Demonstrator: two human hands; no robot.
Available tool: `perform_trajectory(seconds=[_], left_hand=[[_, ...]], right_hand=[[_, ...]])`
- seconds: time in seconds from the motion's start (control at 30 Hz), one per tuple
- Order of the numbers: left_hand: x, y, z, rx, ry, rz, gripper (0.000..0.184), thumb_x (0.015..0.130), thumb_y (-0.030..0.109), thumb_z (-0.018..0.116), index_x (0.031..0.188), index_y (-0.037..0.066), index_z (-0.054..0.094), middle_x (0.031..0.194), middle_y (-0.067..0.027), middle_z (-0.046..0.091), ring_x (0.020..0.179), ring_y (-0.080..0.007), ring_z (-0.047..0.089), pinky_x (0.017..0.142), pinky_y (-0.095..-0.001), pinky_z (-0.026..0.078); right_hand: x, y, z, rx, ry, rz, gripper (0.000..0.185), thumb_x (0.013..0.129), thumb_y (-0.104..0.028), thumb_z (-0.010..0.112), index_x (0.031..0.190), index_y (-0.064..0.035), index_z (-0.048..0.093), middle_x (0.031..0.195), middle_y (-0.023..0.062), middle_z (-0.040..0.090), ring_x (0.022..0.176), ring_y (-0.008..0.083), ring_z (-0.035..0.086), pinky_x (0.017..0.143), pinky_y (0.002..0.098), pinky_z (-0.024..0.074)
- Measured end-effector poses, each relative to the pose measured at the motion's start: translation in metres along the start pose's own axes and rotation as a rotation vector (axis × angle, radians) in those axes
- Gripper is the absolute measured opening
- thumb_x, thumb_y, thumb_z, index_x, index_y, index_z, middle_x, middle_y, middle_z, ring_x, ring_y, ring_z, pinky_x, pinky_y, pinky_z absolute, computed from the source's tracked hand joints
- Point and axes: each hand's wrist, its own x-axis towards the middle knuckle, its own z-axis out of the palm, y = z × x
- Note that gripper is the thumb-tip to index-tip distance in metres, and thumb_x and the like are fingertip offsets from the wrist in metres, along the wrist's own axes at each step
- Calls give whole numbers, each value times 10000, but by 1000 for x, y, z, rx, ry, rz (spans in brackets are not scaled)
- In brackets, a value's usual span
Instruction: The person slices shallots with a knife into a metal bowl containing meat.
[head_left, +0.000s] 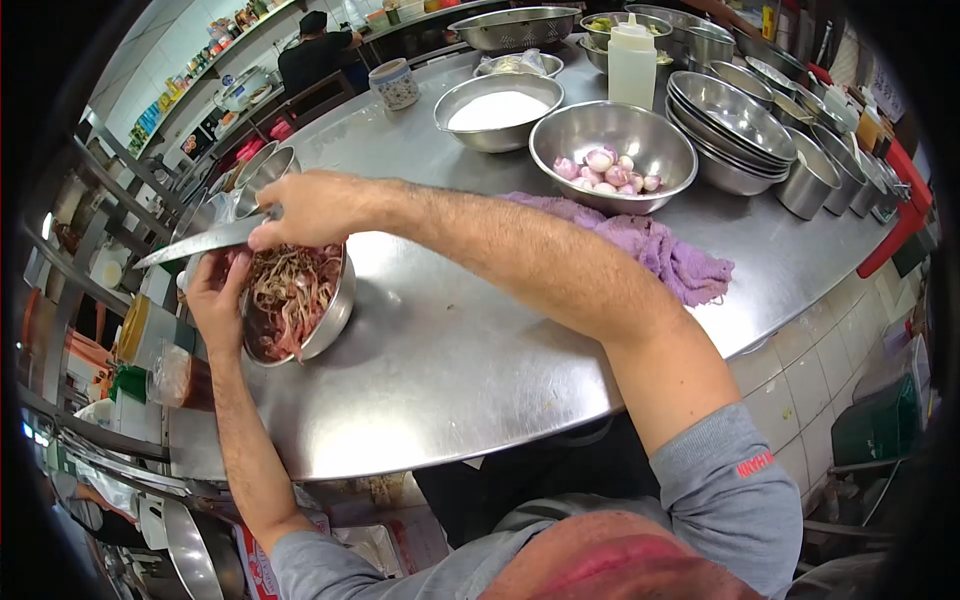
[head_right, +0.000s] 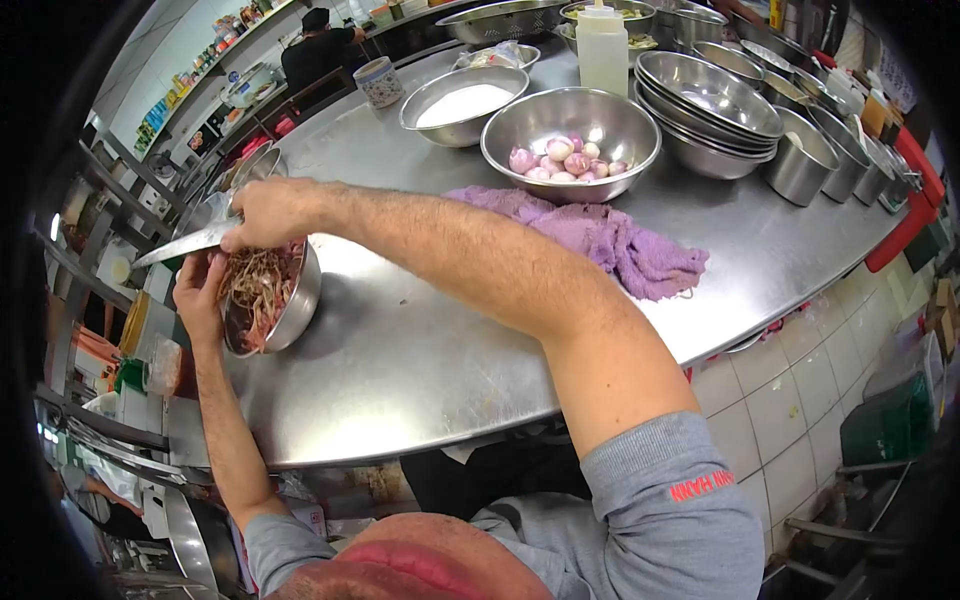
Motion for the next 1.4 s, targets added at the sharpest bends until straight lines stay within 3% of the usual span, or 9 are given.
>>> perform_trajectory(seconds=[0.2, 0.27, 0.33, 0.47, 0.67, 0.77, 0.83, 0.93, 1.4], left_hand=[[-7, 11, -1, 14, 83, -39, 316, 822, 18, 645, 1122, -32, 561, 959, -14, 574, 858, -89, 525, 789, -228, 434], [-11, 17, -4, -47, 127, -60, 329, 820, 4, 640, 1133, -33, 547, 948, -30, 575, 859, -106, 537, 799, -236, 438], [-23, 37, -3, -155, 285, -170, 316, 817, -9, 633, 1120, -31, 544, 935, -45, 579, 856, -120, 549, 797, -245, 451], [-67, 30, -6, -223, 423, -311, 298, 796, -22, 648, 1080, -24, 557, 926, -53, 588, 836, -118, 553, 802, -251, 458], [-110, 62, 3, -186, 399, -409, 346, 793, -33, 648, 1115, -45, 522, 965, -71, 578, 928, -155, 553, 868, -294, 450], [-110, 69, -4, -255, 376, -445, 356, 793, -33, 646, 1124, -48, 515, 959, -74, 575, 924, -153, 549, 878, -301, 443], [-115, 74, -14, -363, 329, -409, 322, 765, -6, 679, 1064, -46, 568, 950, -67, 583, 869, -139, 559, 840, -272, 446], [-125, 78, -35, -437, 282, -456, 324, 779, -26, 657, 1085, -40, 553, 951, -59, 581, 880, -129, 560, 839, -272, 449], [-116, 79, -56, -646, 180, -632, 366, 806, -1, 651, 1146, -38, 523, 980, -54, 608, 904, -124, 572, 848, -268, 453]], right_hand=[[-4, -17, -2, 356, -139, 98, 543, 831, -428, 588, 1144, 15, 553, 1036, 223, 620, 988, 323, 602, 848, 374, 465], [-8, -25, -2, 411, -60, 106, 534, 835, -416, 599, 1176, -11, 537, 1055, 204, 618, 994, 305, 602, 852, 374, 462], [-5, -21, 5, 394, 12, 69, 579, 805, -446, 633, 1221, -62, 512, 1081, 201, 609, 995, 315, 599, 847, 380, 460], [-4, -40, -8, 170, -44, 311, 718, 740, -423, 698, 1325, -131, 401, 966, 202, 630, 877, 353, 618, 770, 417, 482], [-7, -49, -6, -53, -46, 572, 659, 728, -232, 662, 1317, -188, 369, 904, 217, 624, 856, 411, 602, 745, 473, 479], [-10, -43, 1, -66, -39, 616, 646, 728, -231, 670, 1307, -181, 388, 942, 223, 625, 885, 409, 599, 766, 460, 480], [-19, -40, 7, -65, 125, 536, 657, 716, -232, 689, 1306, -158, 410, 989, 230, 621, 920, 387, 603, 795, 430, 480], [-23, -41, 7, -8, 181, 582, 678, 698, -225, 711, 1307, -131, 428, 1021, 225, 620, 935, 361, 608, 812, 403, 474], [-37, -46, 20, 48, 262, 881, 682, 684, -92, 648, 1328, -109, 422, 1013, 187, 623, 933, 266, 598, 829, 349, 455]])
